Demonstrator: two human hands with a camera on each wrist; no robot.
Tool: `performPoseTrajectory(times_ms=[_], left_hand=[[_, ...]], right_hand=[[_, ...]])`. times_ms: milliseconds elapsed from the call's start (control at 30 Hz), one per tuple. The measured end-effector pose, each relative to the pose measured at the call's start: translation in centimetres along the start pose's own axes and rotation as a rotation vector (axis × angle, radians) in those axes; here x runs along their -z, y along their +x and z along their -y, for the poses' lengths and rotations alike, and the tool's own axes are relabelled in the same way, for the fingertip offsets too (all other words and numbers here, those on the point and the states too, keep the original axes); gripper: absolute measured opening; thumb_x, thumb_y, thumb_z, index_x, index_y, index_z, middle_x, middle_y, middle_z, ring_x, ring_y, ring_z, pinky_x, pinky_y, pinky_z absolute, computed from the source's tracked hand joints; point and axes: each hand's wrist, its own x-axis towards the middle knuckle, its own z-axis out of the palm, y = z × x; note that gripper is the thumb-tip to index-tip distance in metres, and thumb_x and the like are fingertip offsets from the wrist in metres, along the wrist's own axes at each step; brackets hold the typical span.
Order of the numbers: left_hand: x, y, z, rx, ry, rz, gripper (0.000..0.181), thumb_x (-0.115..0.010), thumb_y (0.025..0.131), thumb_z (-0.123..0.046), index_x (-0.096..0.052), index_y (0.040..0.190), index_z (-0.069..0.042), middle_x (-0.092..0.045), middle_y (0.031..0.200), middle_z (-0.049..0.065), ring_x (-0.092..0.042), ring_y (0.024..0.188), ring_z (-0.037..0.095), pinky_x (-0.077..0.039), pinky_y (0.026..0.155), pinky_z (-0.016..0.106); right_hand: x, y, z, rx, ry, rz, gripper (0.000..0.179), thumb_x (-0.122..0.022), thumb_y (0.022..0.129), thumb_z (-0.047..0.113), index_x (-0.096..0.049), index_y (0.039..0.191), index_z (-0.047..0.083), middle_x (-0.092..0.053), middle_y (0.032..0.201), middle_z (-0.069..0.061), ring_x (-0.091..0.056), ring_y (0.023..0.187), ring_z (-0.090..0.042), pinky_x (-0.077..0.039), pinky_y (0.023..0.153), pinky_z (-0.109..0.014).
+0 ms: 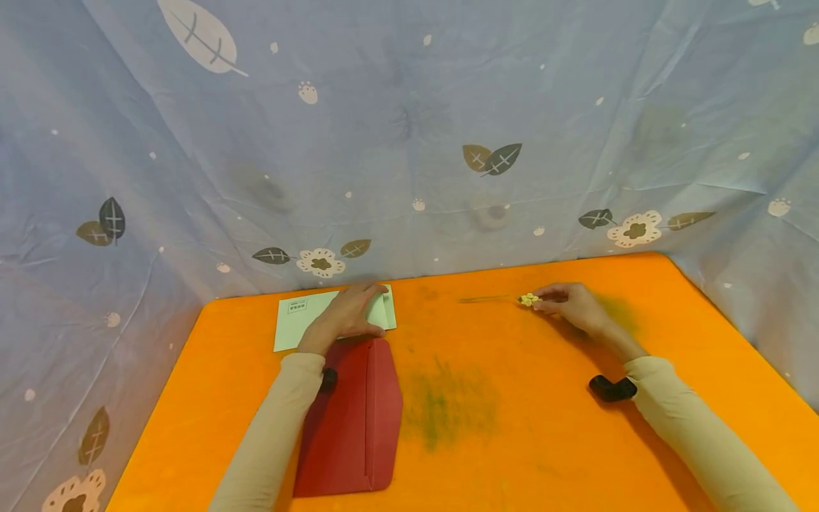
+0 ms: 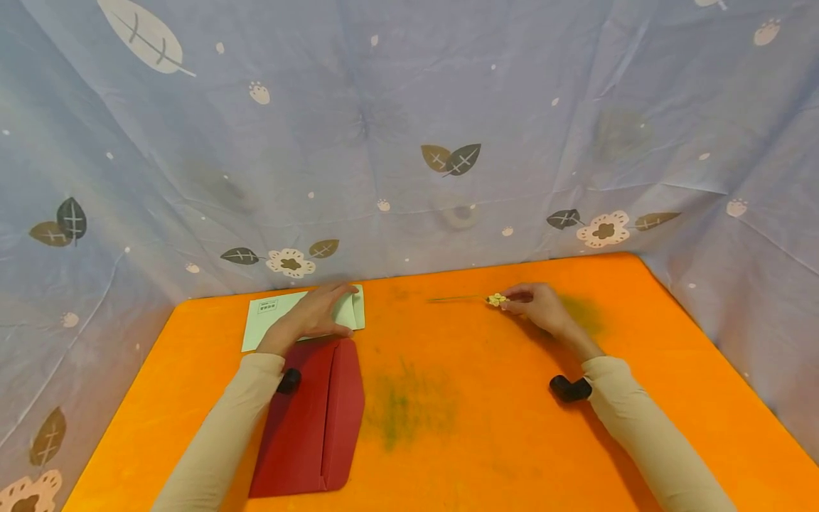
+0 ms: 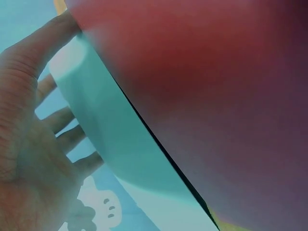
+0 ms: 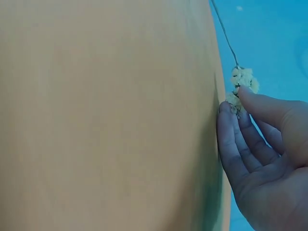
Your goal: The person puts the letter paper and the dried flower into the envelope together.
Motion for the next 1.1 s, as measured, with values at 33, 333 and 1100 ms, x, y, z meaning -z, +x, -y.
performPoseTrajectory(times_ms=[33, 333, 1100], left_hand=[[0.0, 0.0, 0.0, 0.002, -0.003, 0.002, 0.084, -0.090, 0.068, -0.037, -0.051, 0.136, -0.007, -0.053, 0.133, 0.014, -0.051, 0.118, 0.034, -0.038, 0.104, 0.048], [0.0, -0.3, 0.2, 0.006, -0.003, -0.005, 0.085, -0.090, 0.067, -0.037, -0.050, 0.137, -0.008, -0.053, 0.134, 0.015, -0.051, 0.119, 0.034, -0.039, 0.103, 0.048], [0.3, 0.0, -0.2, -0.003, 0.015, -0.006, 0.084, -0.090, 0.067, -0.038, -0.051, 0.135, -0.007, -0.054, 0.132, 0.014, -0.052, 0.117, 0.033, -0.040, 0.102, 0.049]], right_hand=[[-0.3, 0.1, 0.1, -0.013, 0.037, 0.006, 0.038, -0.070, 0.092, 0.015, -0.064, 0.119, -0.010, -0.069, 0.106, -0.024, -0.062, 0.079, -0.005, -0.050, 0.066, -0.019], [-2.6, 1.0, 1.6, -0.051, 0.280, 0.057, 0.041, -0.066, 0.094, 0.006, -0.055, 0.125, -0.017, -0.066, 0.112, -0.029, -0.069, 0.083, -0.004, -0.056, 0.076, -0.025], [-5.6, 3.4, 4.0, -0.103, 0.548, 0.116, 0.042, -0.062, 0.094, 0.000, -0.050, 0.129, -0.019, -0.070, 0.104, -0.010, -0.070, 0.089, -0.012, -0.055, 0.085, -0.033]])
